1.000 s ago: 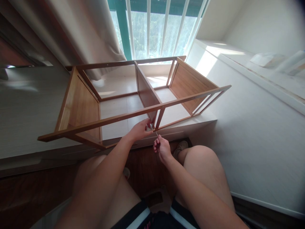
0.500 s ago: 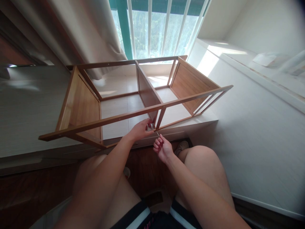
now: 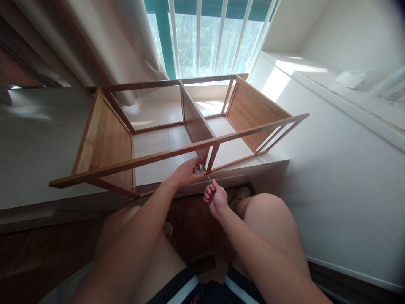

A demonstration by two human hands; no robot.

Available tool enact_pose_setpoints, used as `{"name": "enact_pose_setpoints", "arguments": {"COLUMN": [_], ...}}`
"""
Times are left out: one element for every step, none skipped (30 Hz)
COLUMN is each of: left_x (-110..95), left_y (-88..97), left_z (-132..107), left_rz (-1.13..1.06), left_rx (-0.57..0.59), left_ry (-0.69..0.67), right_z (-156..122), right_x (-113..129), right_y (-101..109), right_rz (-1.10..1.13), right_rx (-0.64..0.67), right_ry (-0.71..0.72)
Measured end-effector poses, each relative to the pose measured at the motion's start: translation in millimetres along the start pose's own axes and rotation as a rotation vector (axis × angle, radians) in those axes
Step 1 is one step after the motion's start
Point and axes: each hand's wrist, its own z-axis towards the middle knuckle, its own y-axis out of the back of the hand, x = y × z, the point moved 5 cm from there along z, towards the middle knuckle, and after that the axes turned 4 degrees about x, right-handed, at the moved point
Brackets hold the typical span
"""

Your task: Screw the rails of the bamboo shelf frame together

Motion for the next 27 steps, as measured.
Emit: {"name": "enact_pose_setpoints", "arguments": {"left_x": [0.1, 0.3, 0.5, 0.5, 0.4, 0.4, 0.3, 0.4, 0.6, 0.9, 1.2, 1.3, 1.4, 1.3, 1.3, 1.2, 1.2, 1.2, 1.2, 1.1, 1.0, 0.8, 0.7, 0.6, 0.6, 0.8, 0.9], "left_y": [-0.1, -0.2, -0.3, -0.4, -0.5, -0.5, -0.5, -0.5, -0.5, -0.5, -0.5, -0.5, -0.5, -0.4, -0.4, -0.4, -0.3, -0.2, -0.2, -0.1, -0.1, 0.0, 0.1, 0.2, 0.2, 0.3, 0.3], "left_z": [-0.1, -0.1, -0.2, -0.3, -0.3, -0.3, -0.3, -0.3, -0.3, -0.3, -0.3, -0.2, -0.2, -0.2, -0.2, -0.1, -0.1, -0.1, -0.2, -0.2, -0.3, -0.4, -0.5, -0.6, -0.6, -0.6, -0.6], "left_rz": [0.001, 0.001, 0.0, -0.002, -0.006, -0.009, -0.011, -0.012, -0.011, -0.01, -0.008, -0.006, -0.004, -0.003, -0.002, -0.002, -0.001, -0.001, 0.0, 0.001, 0.002, 0.003, 0.003, 0.002, 0.0, -0.002, -0.005], "left_rx": [0.003, 0.005, 0.006, 0.007, 0.007, 0.006, 0.004, 0.003, 0.004, 0.005, 0.005, 0.004, 0.004, 0.002, 0.0, -0.002, -0.004, -0.005, -0.005, -0.004, -0.001, 0.002, 0.004, 0.006, 0.006, 0.005, 0.004], "left_ry": [0.006, 0.012, 0.017, 0.017, 0.015, 0.011, 0.008, 0.007, 0.008, 0.011, 0.013, 0.013, 0.01, 0.006, 0.001, -0.004, -0.007, -0.008, -0.007, -0.007, -0.006, -0.005, -0.004, -0.003, -0.001, 0.001, 0.003], "right_z": [0.5, 1.1, 1.8, 2.5, 3.1, 3.5, 3.8, 3.8, 3.6, 3.3, 3.0, 2.7, 2.5, 2.5, 2.5, 2.7, 2.9, 3.1, 3.3, 3.5, 3.7, 3.8, 3.9, 4.0, 4.0, 3.9, 3.7], "right_x": [0.9, 1.8, 2.7, 3.3, 3.6, 3.8, 3.9, 4.0, 4.2, 4.4, 4.7, 4.9, 5.1, 5.4, 5.7, 6.2, 6.9, 7.6, 8.5, 9.2, 9.9, 10.5, 10.9, 11.4, 11.9, 12.4, 13.1], "right_y": [0.7, 1.5, 2.3, 3.2, 4.3, 5.5, 6.7, 7.9, 8.8, 9.5, 9.8, 9.9, 9.8, 9.7, 9.6, 9.6, 9.6, 9.8, 10.2, 10.9, 11.6, 12.4, 13.1, 13.7, 13.9, 14.0, 13.9], "right_rz": [-0.028, -0.06, -0.094, -0.128, -0.162, -0.194, -0.223, -0.251, -0.277, -0.302, -0.326, -0.35, -0.373, -0.397, -0.423, -0.452, -0.484, -0.517, -0.549, -0.578, -0.599, -0.614, -0.622, -0.626, -0.629, -0.634, -0.643], "right_rx": [-0.008, -0.018, -0.028, -0.039, -0.051, -0.065, -0.081, -0.096, -0.11, -0.121, -0.128, -0.133, -0.135, -0.136, -0.137, -0.137, -0.139, -0.141, -0.147, -0.156, -0.167, -0.177, -0.187, -0.194, -0.198, -0.199, -0.199], "right_ry": [0.023, 0.048, 0.072, 0.091, 0.107, 0.119, 0.131, 0.142, 0.155, 0.167, 0.178, 0.186, 0.193, 0.199, 0.207, 0.218, 0.232, 0.25, 0.267, 0.281, 0.291, 0.294, 0.294, 0.29, 0.285, 0.281, 0.279]}}
